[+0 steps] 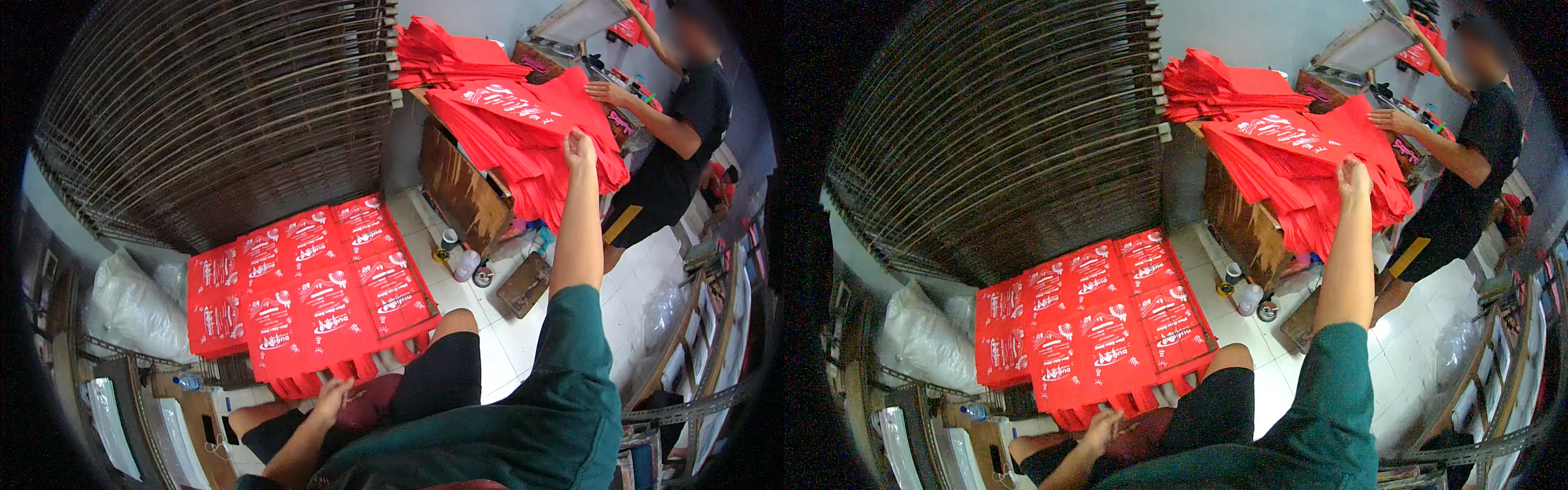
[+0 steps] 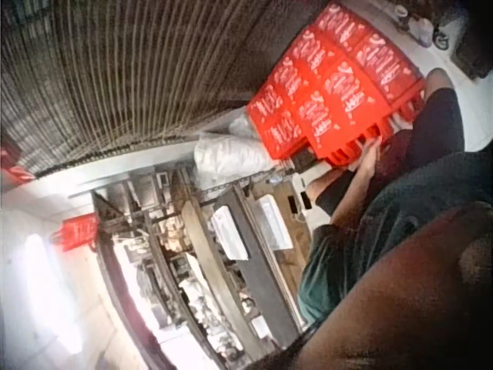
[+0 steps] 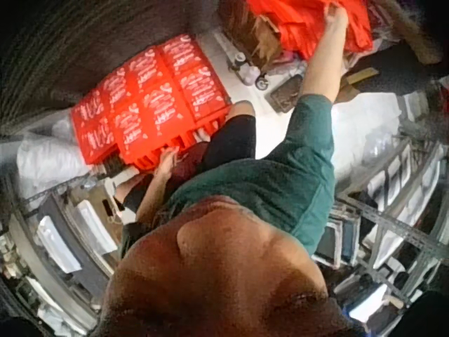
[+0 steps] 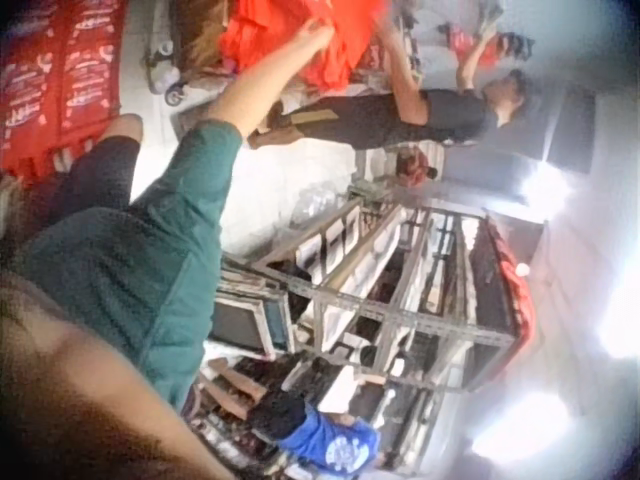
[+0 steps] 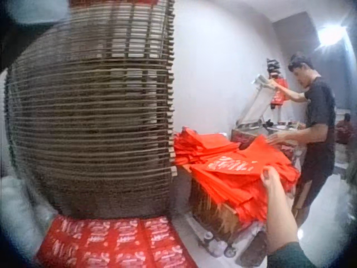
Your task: The person sits on the floor and repeatedly picks up red tote bags, folds them, and places them into a neat stack. The person handles the bags one at a time, aligning them to form a growing pile.
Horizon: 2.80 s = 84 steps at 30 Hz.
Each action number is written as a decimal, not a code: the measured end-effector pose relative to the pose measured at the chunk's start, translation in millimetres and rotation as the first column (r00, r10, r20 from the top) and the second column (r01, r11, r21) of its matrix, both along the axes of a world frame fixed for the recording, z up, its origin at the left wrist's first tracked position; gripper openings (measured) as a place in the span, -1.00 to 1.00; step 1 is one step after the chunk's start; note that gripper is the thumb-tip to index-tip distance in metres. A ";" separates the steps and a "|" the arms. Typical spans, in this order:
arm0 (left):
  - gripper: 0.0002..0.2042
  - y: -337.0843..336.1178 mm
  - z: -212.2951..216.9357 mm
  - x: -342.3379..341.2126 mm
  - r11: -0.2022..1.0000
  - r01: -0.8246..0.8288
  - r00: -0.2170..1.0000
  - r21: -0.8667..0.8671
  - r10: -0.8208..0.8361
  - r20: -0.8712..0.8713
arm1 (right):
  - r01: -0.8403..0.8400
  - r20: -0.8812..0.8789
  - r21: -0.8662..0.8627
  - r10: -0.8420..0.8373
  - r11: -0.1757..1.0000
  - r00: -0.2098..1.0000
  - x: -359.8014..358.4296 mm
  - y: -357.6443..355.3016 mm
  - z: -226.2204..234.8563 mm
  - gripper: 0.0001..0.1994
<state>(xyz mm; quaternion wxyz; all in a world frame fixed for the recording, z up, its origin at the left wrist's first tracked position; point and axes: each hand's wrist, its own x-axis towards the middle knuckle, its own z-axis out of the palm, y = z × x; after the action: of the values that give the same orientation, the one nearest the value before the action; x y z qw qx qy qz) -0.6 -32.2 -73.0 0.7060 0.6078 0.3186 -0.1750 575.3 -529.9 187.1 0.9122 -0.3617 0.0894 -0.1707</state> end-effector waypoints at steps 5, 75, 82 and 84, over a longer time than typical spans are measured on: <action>-0.74 -31.9 118.5 104.4 0.989 0.145 0.916 0.038 -0.148 0.372 | 0.053 0.212 -0.049 -0.041 0.997 0.976 -160.8 171.4 13.1 -0.74; -0.49 124.2 -249.2 412.9 0.888 -0.281 0.955 0.364 0.222 0.195 | -0.352 -0.411 -0.907 0.297 -0.232 0.862 -5.7 386.6 -508.9 -0.52; -0.51 135.1 -286.8 411.2 0.771 -0.195 0.980 0.607 0.136 0.142 | -0.318 -0.370 -0.921 0.248 -0.226 0.895 -6.6 395.7 -520.7 -0.58; -0.51 136.4 -297.6 409.6 0.702 -0.148 0.989 0.697 0.094 0.115 | -0.292 -0.335 -0.937 0.256 -0.194 0.907 -7.8 394.5 -526.9 -0.59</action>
<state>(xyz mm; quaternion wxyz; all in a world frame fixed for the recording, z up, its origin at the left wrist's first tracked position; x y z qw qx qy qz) 409.0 104.2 -370.6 0.4421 0.8143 0.3750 0.0277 567.5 -135.5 -339.8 0.3465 -0.9276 -0.1371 0.0263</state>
